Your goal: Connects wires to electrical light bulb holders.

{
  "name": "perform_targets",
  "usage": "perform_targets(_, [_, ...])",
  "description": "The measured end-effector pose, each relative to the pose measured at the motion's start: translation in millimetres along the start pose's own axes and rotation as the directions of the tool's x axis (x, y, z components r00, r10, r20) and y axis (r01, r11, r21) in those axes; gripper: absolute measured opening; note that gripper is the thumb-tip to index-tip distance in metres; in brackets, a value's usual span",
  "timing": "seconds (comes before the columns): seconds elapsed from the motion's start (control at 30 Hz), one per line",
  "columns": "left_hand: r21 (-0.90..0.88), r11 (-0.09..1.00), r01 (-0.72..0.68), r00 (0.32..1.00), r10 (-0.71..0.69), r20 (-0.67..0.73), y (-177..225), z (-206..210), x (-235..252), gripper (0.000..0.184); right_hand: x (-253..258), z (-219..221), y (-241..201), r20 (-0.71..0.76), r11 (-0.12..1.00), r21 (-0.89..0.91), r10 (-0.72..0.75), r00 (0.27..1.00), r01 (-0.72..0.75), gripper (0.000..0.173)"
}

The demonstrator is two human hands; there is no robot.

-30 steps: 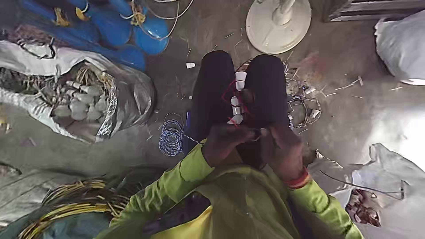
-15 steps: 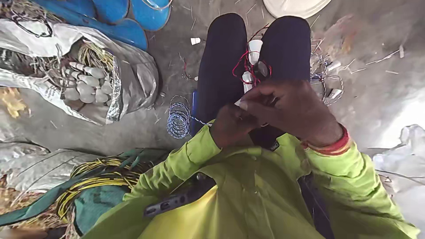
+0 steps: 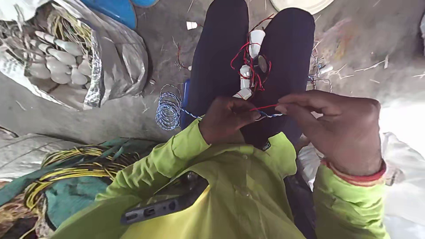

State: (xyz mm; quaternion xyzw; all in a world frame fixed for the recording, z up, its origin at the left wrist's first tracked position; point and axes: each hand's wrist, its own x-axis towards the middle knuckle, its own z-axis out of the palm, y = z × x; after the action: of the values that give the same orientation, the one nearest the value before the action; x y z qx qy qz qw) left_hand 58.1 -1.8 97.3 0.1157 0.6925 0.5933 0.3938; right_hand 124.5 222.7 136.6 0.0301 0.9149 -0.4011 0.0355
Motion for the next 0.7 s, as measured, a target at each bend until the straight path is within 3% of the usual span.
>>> perform_targets(0.1, [-0.162, 0.986, 0.042, 0.997, -0.032, 0.066, -2, -4, 5, 0.008, -6, 8, 5, -0.047, 0.991, -0.018, -0.132, 0.990, 0.131, 0.020])
perform_targets(0.2, [-0.339, 0.925, 0.169, 0.977, -0.113, 0.179, 2, -9, 6, 0.007, -12, 14, 8, -0.047, 0.975, -0.019, -0.223, 0.974, 0.222, 0.020])
perform_targets(0.3, [-0.421, 0.876, 0.237, 0.962, -0.151, 0.227, -2, -15, 8, 0.021, -18, 19, 12, -0.052, 0.961, 0.004, -0.274, 0.960, 0.275, 0.023])
perform_targets(0.43, [-0.393, 0.867, 0.308, 0.949, -0.252, 0.187, 4, -15, 10, 0.023, -17, 26, 15, -0.031, 0.922, 0.043, -0.383, 0.923, 0.384, 0.018])
perform_targets(0.7, [-0.274, 0.949, 0.157, 0.977, -0.108, 0.186, 2, -9, 5, 0.008, -4, 25, 11, 0.073, 0.922, -0.047, -0.379, 0.922, 0.383, 0.018])
